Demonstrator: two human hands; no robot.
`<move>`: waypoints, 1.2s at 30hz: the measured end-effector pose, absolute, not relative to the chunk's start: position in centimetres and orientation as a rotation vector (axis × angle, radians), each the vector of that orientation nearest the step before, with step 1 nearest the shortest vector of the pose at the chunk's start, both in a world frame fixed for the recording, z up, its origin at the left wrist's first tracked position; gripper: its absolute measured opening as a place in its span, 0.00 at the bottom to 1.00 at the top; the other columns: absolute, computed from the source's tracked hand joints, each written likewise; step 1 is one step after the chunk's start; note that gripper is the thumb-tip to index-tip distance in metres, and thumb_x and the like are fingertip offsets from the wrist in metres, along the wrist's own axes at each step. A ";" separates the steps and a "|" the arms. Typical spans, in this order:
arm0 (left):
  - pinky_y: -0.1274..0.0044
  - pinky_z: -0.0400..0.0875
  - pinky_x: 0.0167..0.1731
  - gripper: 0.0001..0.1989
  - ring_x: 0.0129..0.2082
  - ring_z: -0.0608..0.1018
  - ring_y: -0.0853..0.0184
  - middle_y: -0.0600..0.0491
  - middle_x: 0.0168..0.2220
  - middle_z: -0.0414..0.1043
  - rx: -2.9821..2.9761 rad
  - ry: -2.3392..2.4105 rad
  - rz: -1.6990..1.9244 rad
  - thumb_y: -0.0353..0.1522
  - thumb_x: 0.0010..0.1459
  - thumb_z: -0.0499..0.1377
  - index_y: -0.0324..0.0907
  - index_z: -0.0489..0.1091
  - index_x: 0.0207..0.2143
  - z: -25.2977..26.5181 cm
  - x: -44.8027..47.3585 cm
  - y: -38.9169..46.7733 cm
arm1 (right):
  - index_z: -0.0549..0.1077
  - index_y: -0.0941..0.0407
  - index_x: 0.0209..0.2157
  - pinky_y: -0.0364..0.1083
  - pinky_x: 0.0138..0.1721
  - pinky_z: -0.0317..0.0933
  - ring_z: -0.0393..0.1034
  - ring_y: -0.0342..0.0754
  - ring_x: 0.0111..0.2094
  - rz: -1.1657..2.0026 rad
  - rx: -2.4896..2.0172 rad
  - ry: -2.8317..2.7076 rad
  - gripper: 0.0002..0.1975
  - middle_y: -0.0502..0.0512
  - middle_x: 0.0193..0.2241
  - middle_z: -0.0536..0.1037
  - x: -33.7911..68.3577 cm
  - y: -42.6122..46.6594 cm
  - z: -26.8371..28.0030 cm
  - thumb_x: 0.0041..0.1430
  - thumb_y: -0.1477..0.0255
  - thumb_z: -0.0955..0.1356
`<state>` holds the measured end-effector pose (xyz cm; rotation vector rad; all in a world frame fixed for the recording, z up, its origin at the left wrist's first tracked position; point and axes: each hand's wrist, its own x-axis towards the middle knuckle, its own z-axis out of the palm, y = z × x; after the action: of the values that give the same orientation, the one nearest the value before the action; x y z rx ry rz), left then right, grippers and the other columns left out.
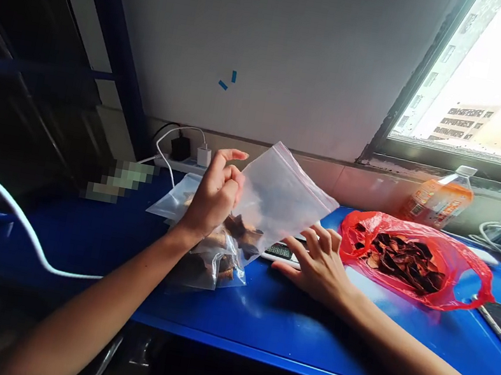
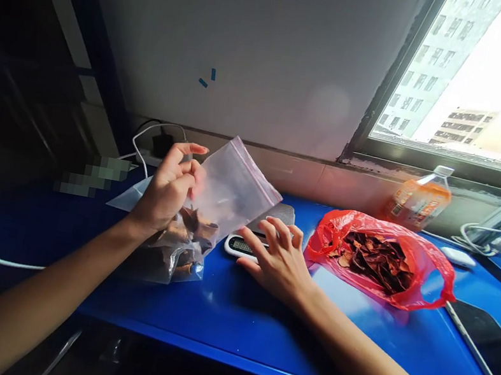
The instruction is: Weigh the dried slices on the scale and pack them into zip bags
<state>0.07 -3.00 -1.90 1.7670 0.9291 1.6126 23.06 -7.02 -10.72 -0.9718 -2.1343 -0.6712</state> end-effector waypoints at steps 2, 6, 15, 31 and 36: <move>0.79 0.60 0.21 0.20 0.20 0.64 0.72 0.59 0.23 0.60 1.927 0.982 1.478 0.23 0.47 0.49 0.42 0.67 0.43 -1.7 0.2 -3.4 | 0.73 0.54 0.48 0.57 0.48 0.58 0.64 0.57 0.48 -0.354 -1.031 -1.991 0.18 0.61 0.42 0.74 23.4 -6.7 -10.1 0.60 0.59 0.68; 0.78 0.57 0.19 0.16 0.19 0.64 0.71 0.58 0.21 0.62 2.166 1.048 1.142 0.26 0.53 0.48 0.41 0.73 0.38 -1.4 0.5 -4.3 | 0.74 0.54 0.41 0.48 0.35 0.61 0.66 0.47 0.32 0.731 -0.994 -1.607 0.18 0.54 0.29 0.73 23.9 -7.7 -8.3 0.66 0.58 0.60; 0.76 0.63 0.28 0.17 0.26 0.72 0.68 0.55 0.25 0.71 2.441 1.309 1.440 0.22 0.52 0.47 0.39 0.74 0.36 -0.9 0.1 -2.7 | 0.78 0.56 0.34 0.41 0.26 0.59 0.65 0.39 0.25 1.329 -0.760 -1.353 0.11 0.50 0.26 0.74 20.9 -9.2 -2.3 0.54 0.63 0.72; 0.75 0.65 0.29 0.19 0.30 0.77 0.64 0.53 0.29 0.76 2.630 1.534 0.892 0.22 0.55 0.49 0.44 0.74 0.42 -0.2 1.2 -3.2 | 0.72 0.55 0.43 0.43 0.27 0.61 0.67 0.41 0.23 1.438 -0.809 -1.159 0.19 0.47 0.24 0.74 20.7 -8.5 -3.5 0.49 0.67 0.74; 0.75 0.61 0.23 0.18 0.26 0.76 0.62 0.53 0.28 0.76 2.718 1.636 0.909 0.22 0.54 0.50 0.44 0.74 0.41 -0.4 0.6 -3.3 | 0.71 0.54 0.45 0.42 0.26 0.59 0.65 0.39 0.22 1.431 -0.767 -1.120 0.19 0.47 0.24 0.74 20.3 -8.7 -3.9 0.50 0.68 0.73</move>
<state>0.60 -3.31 -0.41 2.7183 1.6358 0.9095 20.25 -8.67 -3.88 -0.7670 -1.1201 1.4310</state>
